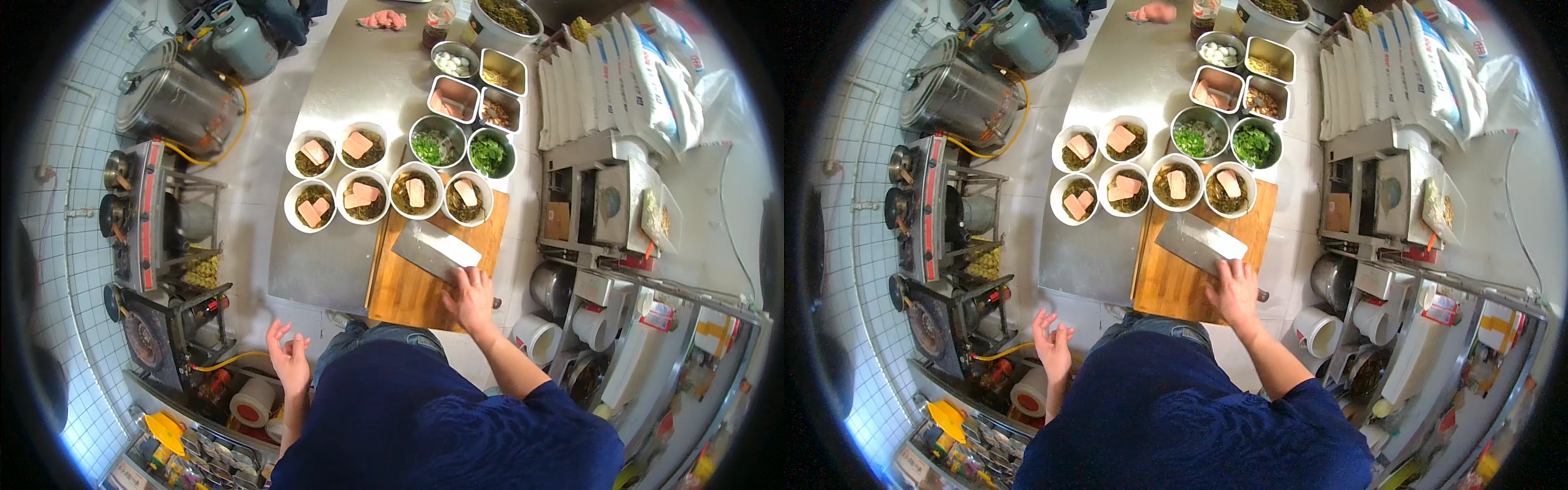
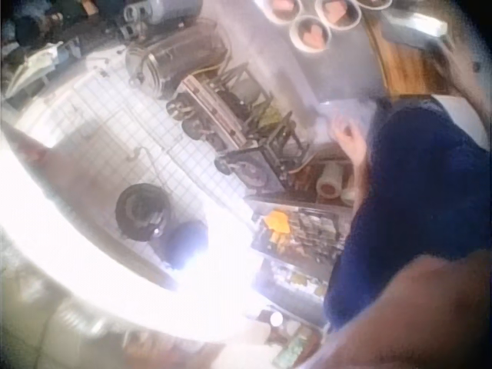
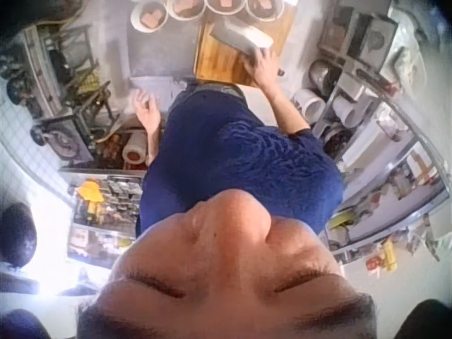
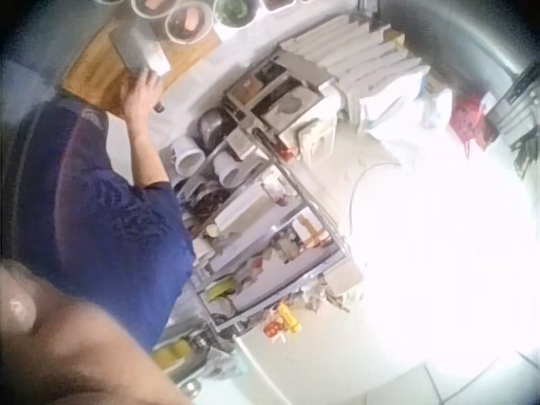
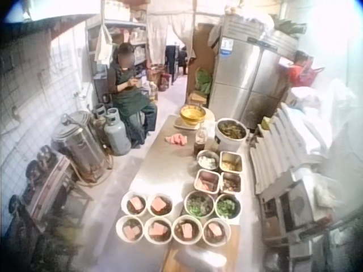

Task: The person assembles multiple noodle bowls by hand, adding green vegetables, sliced meat, and enoki mushrooms into each bowl. The bowls are arranged on a stainless steel counter in a commercial kitchen.

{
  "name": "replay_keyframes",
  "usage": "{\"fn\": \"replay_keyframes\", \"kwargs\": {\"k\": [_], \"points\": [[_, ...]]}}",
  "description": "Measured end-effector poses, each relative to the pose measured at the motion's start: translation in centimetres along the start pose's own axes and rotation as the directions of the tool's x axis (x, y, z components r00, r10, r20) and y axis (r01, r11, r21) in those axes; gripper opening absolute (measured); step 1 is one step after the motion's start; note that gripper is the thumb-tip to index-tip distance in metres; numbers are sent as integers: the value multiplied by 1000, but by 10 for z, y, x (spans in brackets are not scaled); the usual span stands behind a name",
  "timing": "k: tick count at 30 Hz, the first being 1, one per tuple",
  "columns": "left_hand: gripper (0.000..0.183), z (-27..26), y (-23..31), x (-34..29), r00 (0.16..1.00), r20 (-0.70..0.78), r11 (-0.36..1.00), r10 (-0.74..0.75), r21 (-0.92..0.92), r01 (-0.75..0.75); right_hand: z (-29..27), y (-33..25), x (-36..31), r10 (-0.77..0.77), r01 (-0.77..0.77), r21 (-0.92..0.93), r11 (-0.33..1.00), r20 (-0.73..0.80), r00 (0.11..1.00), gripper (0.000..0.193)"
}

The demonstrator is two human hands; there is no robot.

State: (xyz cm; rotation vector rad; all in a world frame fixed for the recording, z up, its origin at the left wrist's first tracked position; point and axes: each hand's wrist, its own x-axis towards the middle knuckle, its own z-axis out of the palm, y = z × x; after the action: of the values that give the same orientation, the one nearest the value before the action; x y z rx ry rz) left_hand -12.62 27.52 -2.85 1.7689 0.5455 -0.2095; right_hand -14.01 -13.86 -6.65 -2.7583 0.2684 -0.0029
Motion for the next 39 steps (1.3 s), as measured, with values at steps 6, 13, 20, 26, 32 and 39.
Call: {"fn": "replay_keyframes", "kwargs": {"k": [6,13,20,26,32,39], "points": [[57,-50,-26,-7,995,96,999,12,-40,-9,34,26,-62,10,6,-159,987,99,995,54],[55,-164,-90,-36,997,36,989,61,-138,-56,77,-56,-98,164,-162,-70,984,25,986,55],[54,-280,-168,-75,977,-208,986,49,-148,-81,97,-131,-67,-69,50,-239,970,-71,995,66],[52,-297,-196,-80,956,-291,997,-40,-73,19,133,-186,-68,-116,122,-50,991,110,987,58],[58,-343,-178,-43,848,-525,964,-74,-257,-75,135,-228,-18,-155,319,-434,843,371,916,39],[60,-436,-177,3,646,-745,968,-166,-249,-38,195,-391,113,-456,552,-166,817,400,795,38]]}}
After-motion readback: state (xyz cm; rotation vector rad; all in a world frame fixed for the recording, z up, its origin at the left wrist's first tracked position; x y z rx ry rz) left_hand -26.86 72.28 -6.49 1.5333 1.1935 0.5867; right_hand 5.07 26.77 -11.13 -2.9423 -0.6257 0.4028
